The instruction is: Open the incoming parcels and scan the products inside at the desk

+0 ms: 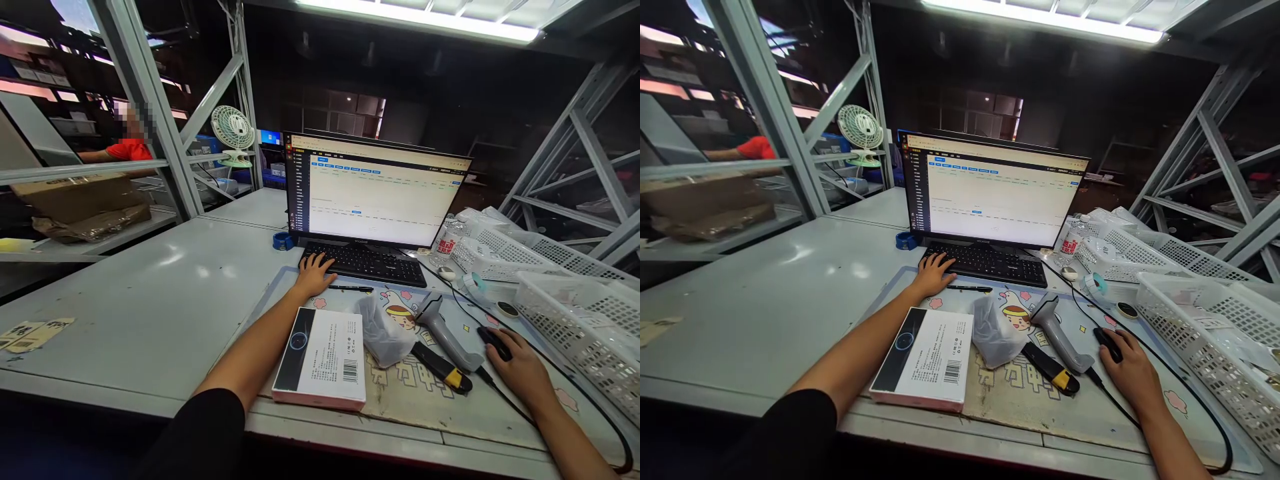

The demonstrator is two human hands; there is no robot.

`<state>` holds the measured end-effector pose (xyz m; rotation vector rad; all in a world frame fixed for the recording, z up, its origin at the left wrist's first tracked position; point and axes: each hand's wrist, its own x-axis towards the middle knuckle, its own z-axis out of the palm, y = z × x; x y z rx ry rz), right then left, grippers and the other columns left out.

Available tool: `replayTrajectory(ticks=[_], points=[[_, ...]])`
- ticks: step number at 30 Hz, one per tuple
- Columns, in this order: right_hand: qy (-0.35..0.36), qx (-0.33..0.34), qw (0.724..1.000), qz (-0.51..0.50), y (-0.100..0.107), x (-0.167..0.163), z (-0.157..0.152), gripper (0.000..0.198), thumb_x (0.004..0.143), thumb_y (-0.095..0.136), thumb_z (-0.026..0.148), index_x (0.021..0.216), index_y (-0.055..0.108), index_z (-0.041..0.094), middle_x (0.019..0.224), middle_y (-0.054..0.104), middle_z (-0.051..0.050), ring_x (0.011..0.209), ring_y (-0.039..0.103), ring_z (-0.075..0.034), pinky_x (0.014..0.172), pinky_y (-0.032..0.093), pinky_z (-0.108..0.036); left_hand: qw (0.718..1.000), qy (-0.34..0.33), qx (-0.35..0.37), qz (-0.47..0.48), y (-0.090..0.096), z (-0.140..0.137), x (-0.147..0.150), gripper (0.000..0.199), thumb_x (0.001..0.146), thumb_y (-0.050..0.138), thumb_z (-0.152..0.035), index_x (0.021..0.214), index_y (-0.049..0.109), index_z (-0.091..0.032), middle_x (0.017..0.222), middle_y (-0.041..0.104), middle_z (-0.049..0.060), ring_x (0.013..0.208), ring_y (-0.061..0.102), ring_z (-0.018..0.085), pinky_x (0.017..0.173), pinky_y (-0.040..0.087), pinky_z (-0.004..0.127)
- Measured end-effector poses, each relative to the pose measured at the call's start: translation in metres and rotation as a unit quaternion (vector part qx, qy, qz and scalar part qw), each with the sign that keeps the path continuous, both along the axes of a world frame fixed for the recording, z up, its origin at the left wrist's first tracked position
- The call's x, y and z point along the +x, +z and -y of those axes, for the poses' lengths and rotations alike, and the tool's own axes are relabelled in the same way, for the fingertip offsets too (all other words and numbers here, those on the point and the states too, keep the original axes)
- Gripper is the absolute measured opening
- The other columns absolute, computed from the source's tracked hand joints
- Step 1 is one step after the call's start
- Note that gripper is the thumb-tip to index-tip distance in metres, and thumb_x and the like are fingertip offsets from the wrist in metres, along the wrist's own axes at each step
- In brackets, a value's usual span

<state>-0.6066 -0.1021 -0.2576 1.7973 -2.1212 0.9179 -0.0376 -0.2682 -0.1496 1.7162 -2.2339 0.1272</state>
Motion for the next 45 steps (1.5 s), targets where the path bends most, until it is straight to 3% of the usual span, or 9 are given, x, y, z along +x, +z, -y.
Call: replayTrajectory(ticks=[13, 20, 36, 45], points=[[-0.036, -0.029, 0.999, 0.005, 0.005, 0.008, -0.006, 0.060, 0.093, 0.045, 0.059, 0.137, 0.069, 0.026, 0.141, 0.065, -0.013, 0.125, 0.066, -0.036, 0.104, 0.055, -0.050, 1.000, -0.001, 0.001, -0.006, -0.001, 0.002, 0.000, 0.065, 0.105, 0.040, -0.065, 0.163, 0.047, -0.036, 0.176, 0.032, 0.006, 0.163, 0.021, 0.040, 0.131, 0.014, 0.064], [-0.049, 0.020, 0.999, 0.004, 0.001, 0.003, -0.002, 0.064, 0.091, 0.046, 0.062, 0.138, 0.069, 0.024, 0.143, 0.064, -0.014, 0.125, 0.066, -0.038, 0.103, 0.056, -0.052, 1.000, -0.002, 0.008, -0.004, 0.001, 0.000, 0.000, 0.066, 0.106, 0.040, -0.063, 0.164, 0.046, -0.033, 0.176, 0.030, 0.008, 0.163, 0.020, 0.040, 0.131, 0.013, 0.063], [-0.075, 0.012, 0.997, 0.007, 0.014, 0.013, -0.010, 0.066, 0.092, 0.045, 0.060, 0.142, 0.068, 0.023, 0.145, 0.063, -0.013, 0.123, 0.066, -0.037, 0.098, 0.057, -0.049, 1.000, 0.003, 0.014, -0.002, 0.003, 0.000, -0.001, 0.066, 0.106, 0.039, -0.063, 0.165, 0.045, -0.033, 0.176, 0.030, 0.009, 0.163, 0.019, 0.040, 0.132, 0.013, 0.063], [-0.056, 0.014, 0.998, -0.009, 0.007, 0.008, -0.007, 0.061, 0.094, 0.046, 0.055, 0.137, 0.071, 0.021, 0.140, 0.065, -0.015, 0.118, 0.067, -0.035, 0.102, 0.056, -0.049, 1.000, 0.004, 0.006, -0.004, 0.003, -0.001, -0.002, 0.066, 0.106, 0.041, -0.061, 0.164, 0.046, -0.031, 0.176, 0.031, 0.009, 0.163, 0.021, 0.040, 0.131, 0.013, 0.063]])
